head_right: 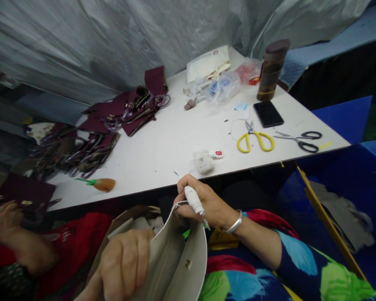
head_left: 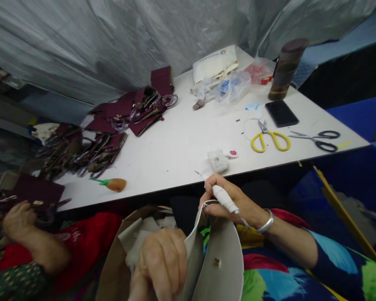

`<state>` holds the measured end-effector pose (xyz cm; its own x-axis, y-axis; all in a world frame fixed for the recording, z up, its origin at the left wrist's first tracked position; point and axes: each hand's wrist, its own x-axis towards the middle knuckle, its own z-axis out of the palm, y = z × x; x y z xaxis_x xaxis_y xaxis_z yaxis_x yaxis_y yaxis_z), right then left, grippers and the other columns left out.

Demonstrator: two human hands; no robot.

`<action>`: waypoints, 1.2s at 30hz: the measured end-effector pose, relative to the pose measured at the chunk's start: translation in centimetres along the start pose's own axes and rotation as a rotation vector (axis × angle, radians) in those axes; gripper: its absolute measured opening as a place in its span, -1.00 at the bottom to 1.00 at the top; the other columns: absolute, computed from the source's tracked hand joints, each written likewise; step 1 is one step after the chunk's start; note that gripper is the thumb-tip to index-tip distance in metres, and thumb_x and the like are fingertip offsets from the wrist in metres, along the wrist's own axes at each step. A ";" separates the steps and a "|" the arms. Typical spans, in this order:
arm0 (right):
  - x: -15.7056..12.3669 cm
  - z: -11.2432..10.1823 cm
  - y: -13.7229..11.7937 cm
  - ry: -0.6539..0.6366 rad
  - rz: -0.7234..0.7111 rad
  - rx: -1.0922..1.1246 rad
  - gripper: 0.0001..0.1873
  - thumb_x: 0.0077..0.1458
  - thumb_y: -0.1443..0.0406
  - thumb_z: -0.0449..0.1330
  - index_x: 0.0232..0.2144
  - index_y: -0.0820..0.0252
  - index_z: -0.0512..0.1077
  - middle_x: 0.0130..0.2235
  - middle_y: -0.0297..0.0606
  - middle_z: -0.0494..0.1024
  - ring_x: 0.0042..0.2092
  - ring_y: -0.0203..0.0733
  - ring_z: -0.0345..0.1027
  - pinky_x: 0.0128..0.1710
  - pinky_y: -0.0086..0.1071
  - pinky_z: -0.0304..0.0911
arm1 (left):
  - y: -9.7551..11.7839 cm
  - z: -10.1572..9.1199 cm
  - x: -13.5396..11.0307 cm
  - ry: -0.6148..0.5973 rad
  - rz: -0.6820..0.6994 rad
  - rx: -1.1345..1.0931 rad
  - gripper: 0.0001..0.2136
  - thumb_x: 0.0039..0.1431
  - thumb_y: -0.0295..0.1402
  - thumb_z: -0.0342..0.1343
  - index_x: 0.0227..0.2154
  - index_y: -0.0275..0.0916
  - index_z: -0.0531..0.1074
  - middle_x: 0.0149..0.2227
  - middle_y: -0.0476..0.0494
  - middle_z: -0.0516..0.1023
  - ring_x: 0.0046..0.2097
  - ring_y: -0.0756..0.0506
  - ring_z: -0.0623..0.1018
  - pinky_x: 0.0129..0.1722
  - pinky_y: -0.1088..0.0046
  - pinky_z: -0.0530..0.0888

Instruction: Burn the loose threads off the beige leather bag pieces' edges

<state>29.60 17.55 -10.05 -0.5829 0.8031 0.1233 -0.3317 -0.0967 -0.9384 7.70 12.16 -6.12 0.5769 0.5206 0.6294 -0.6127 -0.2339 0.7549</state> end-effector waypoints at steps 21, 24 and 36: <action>-1.0 -0.8 1.2 0.166 -0.154 -0.524 -0.86 0.31 0.34 0.24 -0.11 0.08 0.36 -0.28 -0.40 0.52 -0.32 -0.34 0.40 -0.33 -0.50 0.27 | -5.2 1.1 1.5 0.941 -0.955 0.567 -0.73 0.13 -0.32 0.33 -0.11 -0.25 0.67 -0.10 -0.22 0.71 -0.04 -0.26 0.63 0.01 0.29 0.49; -1.1 -2.3 1.8 0.234 -0.153 -0.459 -0.80 0.37 0.26 0.22 0.02 0.02 0.40 -0.29 -0.41 0.56 -0.32 -0.33 0.45 -0.29 -0.48 0.33 | -5.9 0.6 1.5 1.079 -0.970 0.434 -0.75 0.09 -0.23 0.39 -0.24 -0.29 0.65 -0.28 -0.18 0.69 -0.24 -0.16 0.60 -0.18 0.38 0.49; -1.0 -9.2 1.4 0.708 0.020 -0.602 -0.76 0.29 0.13 0.31 -0.07 0.10 0.52 -0.30 -0.34 0.63 -0.35 -0.25 0.53 -0.25 -0.39 0.46 | -11.4 -0.7 2.7 1.178 -1.016 0.080 -0.61 -0.13 -0.09 0.47 -0.50 -0.29 0.47 -0.58 0.03 0.40 -0.50 0.02 0.32 -0.46 0.53 0.27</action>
<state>36.55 22.02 -14.47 0.0701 0.9954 0.0655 0.2299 0.0478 -0.9720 15.88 16.77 -13.13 -0.0416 0.8001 -0.5985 -0.1908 0.5816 0.7908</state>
